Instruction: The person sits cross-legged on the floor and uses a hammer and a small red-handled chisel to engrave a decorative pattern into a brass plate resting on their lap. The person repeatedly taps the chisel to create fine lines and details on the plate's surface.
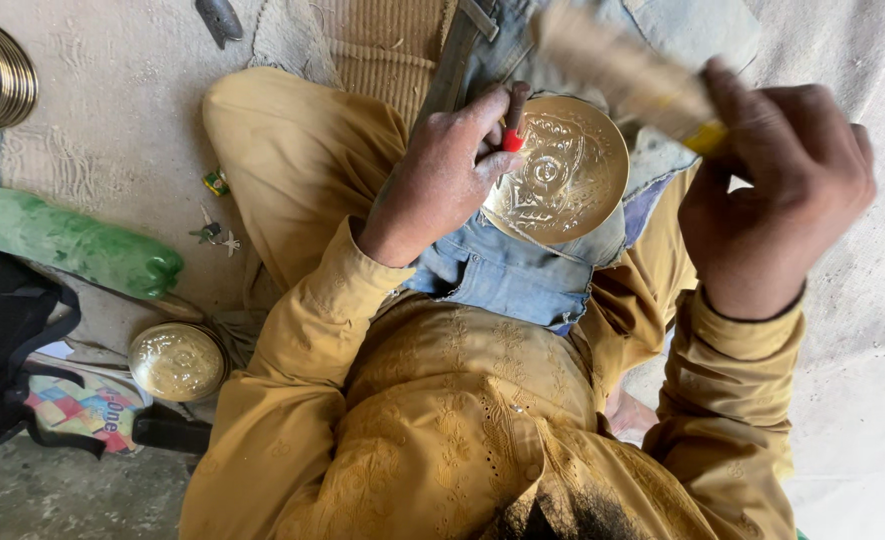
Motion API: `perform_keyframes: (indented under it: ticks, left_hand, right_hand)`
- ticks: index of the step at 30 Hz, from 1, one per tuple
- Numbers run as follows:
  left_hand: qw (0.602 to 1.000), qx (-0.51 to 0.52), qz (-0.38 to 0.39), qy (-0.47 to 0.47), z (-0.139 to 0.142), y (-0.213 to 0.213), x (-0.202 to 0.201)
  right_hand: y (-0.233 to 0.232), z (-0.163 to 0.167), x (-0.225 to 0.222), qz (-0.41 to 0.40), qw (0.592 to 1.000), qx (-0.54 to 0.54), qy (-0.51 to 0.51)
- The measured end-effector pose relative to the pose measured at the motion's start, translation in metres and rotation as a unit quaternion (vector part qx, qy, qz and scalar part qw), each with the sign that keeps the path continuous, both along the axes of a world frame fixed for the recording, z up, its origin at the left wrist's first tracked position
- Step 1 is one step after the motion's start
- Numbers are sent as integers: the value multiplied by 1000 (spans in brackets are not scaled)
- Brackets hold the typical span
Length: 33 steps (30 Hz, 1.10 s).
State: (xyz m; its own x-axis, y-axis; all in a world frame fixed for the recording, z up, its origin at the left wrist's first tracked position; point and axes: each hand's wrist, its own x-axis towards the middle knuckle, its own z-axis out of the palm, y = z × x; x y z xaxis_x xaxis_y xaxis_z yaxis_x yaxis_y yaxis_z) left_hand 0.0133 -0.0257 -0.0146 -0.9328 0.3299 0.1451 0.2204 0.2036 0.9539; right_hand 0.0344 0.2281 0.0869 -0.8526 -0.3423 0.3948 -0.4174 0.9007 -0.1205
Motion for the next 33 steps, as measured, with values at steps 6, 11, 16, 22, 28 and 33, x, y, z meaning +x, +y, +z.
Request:
perform_keyframes:
  ticks: [6,11,16,22,28,33]
  left_hand:
    - [998,-6,28,-52,0,1,7]
    - [997,28,26,-64,-1,-1,11]
    - [994,20,40,-97,-4,-2,18]
    - [997,51,52,-16,-1,-2,19]
    - [995,-69,69,9,11,-18,28]
    - [984,-169,30,41,18,-5,11]
  right_hand:
    - [-4,6,-14,44,983,164,72]
    - [-9,7,-19,51,984,152,77]
    - [-16,14,-21,76,981,151,97]
    - [-19,11,-11,57,991,112,55]
    - [-19,-44,18,-76,922,-346,-155]
    - [-13,-78,51,-107,905,-388,-134]
